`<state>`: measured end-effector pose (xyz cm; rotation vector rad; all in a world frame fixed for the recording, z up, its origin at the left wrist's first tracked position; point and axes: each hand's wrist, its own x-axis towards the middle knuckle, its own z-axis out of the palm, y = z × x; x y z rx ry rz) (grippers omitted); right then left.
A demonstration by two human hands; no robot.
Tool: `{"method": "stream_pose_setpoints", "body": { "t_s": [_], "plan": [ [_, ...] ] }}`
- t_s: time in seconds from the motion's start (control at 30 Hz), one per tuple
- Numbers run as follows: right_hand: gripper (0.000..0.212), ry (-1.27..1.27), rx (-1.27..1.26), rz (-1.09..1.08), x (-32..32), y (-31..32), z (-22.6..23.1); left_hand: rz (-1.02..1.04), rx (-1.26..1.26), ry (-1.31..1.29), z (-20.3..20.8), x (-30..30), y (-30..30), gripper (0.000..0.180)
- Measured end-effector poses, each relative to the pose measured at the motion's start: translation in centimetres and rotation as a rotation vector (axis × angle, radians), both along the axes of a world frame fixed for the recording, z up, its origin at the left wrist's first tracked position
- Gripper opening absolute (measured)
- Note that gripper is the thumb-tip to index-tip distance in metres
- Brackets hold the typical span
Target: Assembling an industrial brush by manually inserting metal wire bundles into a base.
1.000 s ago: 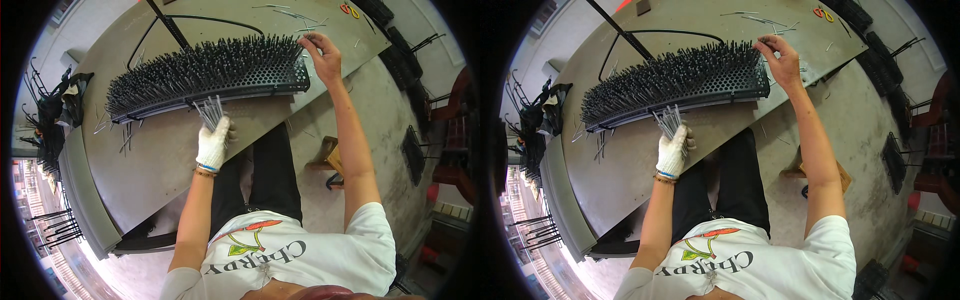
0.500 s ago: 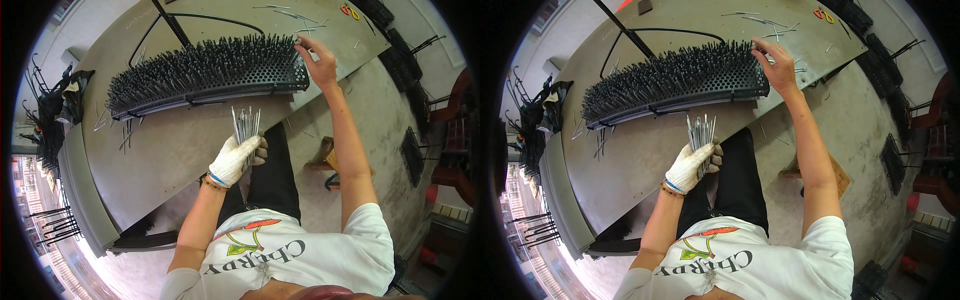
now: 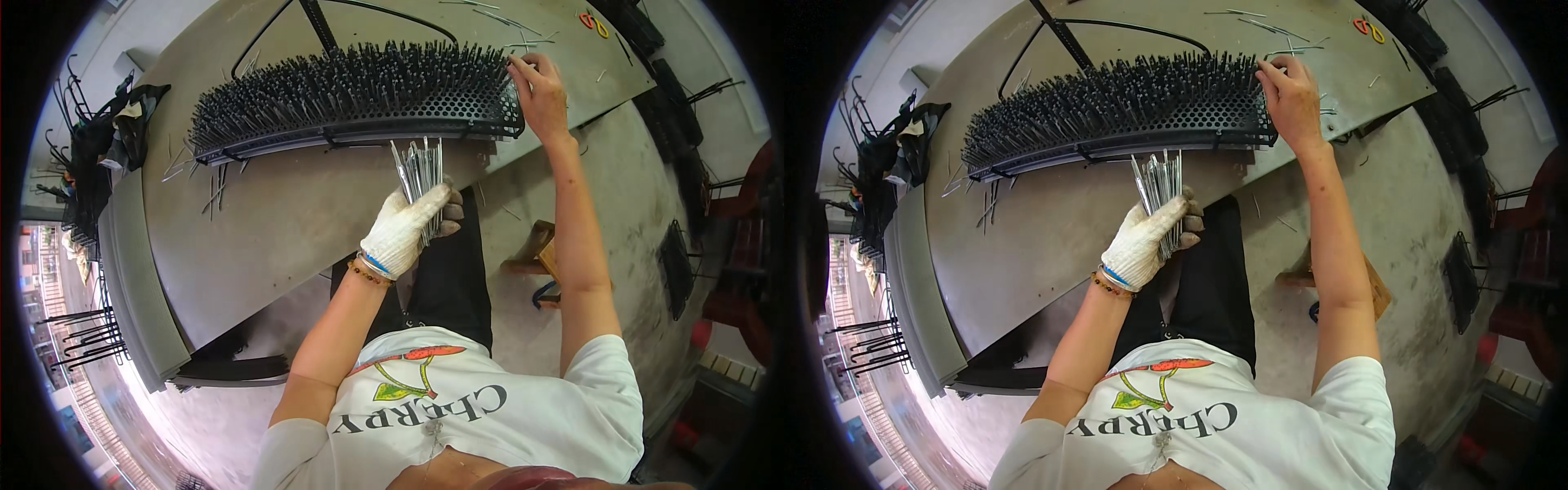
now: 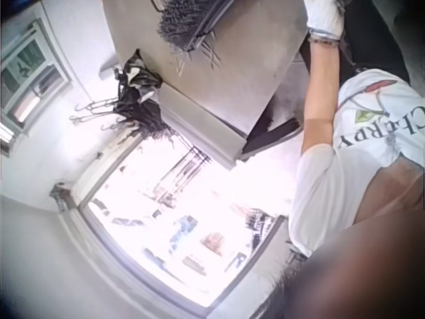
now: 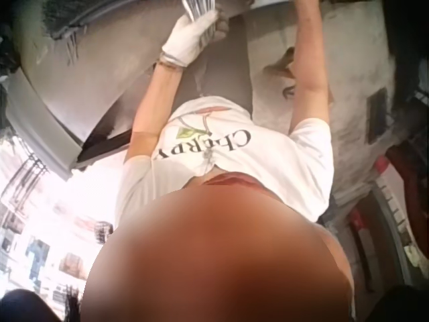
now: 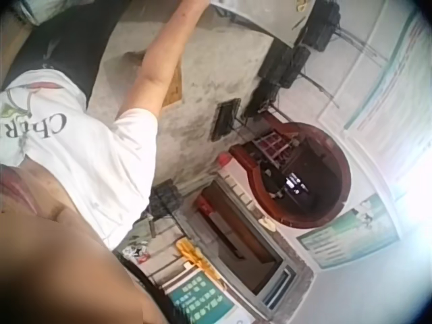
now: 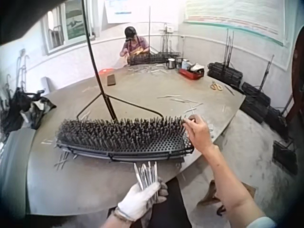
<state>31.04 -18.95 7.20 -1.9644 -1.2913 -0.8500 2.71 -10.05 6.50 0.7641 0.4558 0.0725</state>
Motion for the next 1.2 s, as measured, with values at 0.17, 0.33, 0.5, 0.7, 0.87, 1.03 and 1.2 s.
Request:
{"method": "stream_pose_setpoints", "body": {
  "t_s": [0.17, 0.33, 0.5, 0.7, 0.87, 1.03, 1.2],
  "plan": [
    [0.022, 0.340, 0.030, 0.108, -3.6, -0.6, 1.5, 0.018, 0.042, 0.019, 0.4, -0.1, -0.1, 0.030],
    [0.021, 1.506, -0.196, 0.642, -11.9, -0.9, 0.9, 0.033, 0.132, 0.041, 0.9, -0.2, -0.5, 0.031],
    [0.015, 1.657, -0.030, 0.576, -12.0, -1.7, 0.4, 0.052, 0.126, 0.051, 0.8, 0.1, -0.8, 0.029],
    [0.019, 1.502, 0.178, 0.499, -9.1, -1.7, 1.4, 0.155, 0.108, 0.136, 0.3, 0.6, -0.6, 0.026],
    [0.017, 0.993, 0.394, 0.382, -4.6, 0.0, 3.0, 0.140, 0.092, 0.122, -0.3, 0.4, -0.8, 0.026],
    [0.018, 0.792, 0.307, 0.335, -1.5, 1.0, 2.2, 0.112, 0.087, 0.126, -0.4, 0.1, -1.0, 0.027],
    [0.017, 0.732, 0.206, 0.251, -1.3, 1.0, 2.0, 0.108, 0.088, 0.137, -0.8, -0.2, -0.8, 0.027]
  ]
}}
